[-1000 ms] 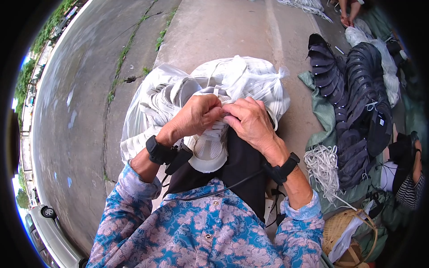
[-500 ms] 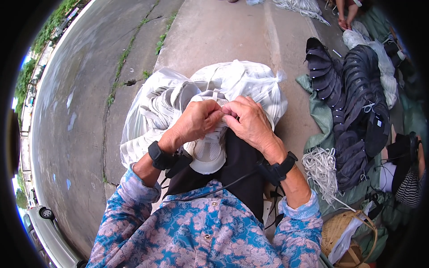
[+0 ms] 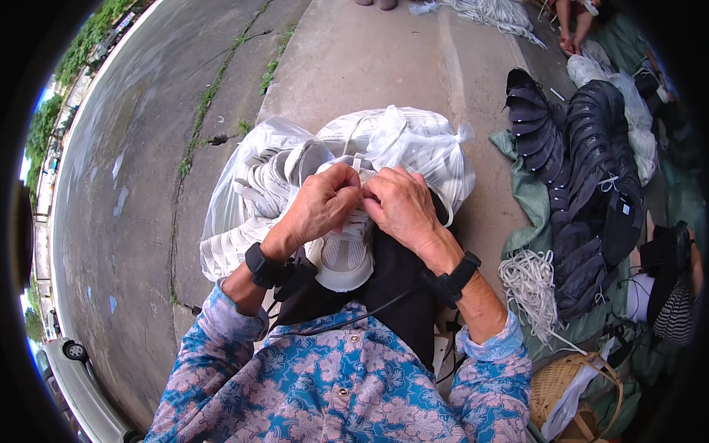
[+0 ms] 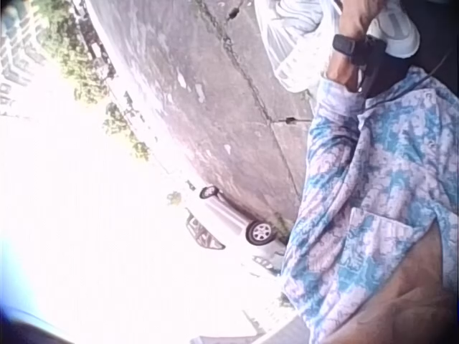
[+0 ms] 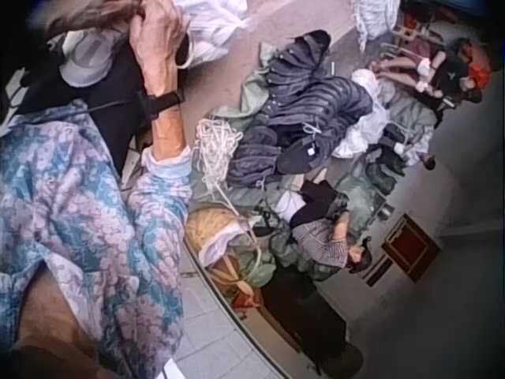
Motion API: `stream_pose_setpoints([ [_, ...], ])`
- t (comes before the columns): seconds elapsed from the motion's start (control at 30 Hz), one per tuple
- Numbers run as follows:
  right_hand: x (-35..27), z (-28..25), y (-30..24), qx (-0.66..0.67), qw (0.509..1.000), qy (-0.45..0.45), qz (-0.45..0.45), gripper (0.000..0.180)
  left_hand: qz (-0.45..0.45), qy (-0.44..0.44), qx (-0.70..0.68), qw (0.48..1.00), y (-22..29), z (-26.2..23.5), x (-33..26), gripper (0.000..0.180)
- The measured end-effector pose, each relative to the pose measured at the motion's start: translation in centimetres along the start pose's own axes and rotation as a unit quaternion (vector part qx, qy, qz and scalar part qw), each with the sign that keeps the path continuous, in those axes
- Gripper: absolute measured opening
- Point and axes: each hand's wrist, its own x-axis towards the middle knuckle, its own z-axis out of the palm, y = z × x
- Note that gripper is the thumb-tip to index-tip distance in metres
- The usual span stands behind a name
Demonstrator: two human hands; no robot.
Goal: Lacing shoelaces into white sneakers while sitting outdoors at a shoe assembly area.
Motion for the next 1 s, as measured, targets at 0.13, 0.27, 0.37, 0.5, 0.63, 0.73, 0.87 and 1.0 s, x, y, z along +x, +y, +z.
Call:
stream_pose_setpoints([
  [0.13,-0.1,0.1,1.0,0.104,0.994,0.016,0.025,0.010,0.107,0.033,0.090,0.990,-0.6,0.6,-0.2,0.015],
  [0.27,-0.4,-0.6,1.2,0.194,0.976,0.035,0.088,0.009,0.147,0.052,0.206,0.966,-0.7,1.0,0.1,0.012],
  [0.37,-0.7,-0.7,1.4,0.209,0.973,0.047,0.087,0.007,0.155,0.044,0.281,0.946,-0.8,0.8,0.3,0.011],
  [0.5,-0.8,-0.4,1.5,0.213,0.973,0.048,0.077,0.008,0.183,0.027,0.360,0.914,-0.7,0.6,0.0,0.008],
  [0.63,-0.9,-0.6,1.4,0.206,0.975,0.044,0.073,0.008,0.214,0.013,0.453,0.865,0.0,0.9,-0.2,0.010],
  [0.73,-1.0,-0.5,1.5,0.180,0.982,0.050,0.039,0.009,0.213,0.009,0.444,0.870,-0.4,0.7,0.0,0.013],
  [0.87,-0.8,-0.1,0.9,0.120,0.991,0.058,0.000,0.011,0.219,0.027,0.408,0.886,-0.6,0.8,-0.4,0.013],
  [1.0,-0.3,-0.1,0.9,0.109,0.994,0.015,0.013,0.013,0.216,0.039,0.385,0.897,-0.6,1.0,-0.7,0.015],
])
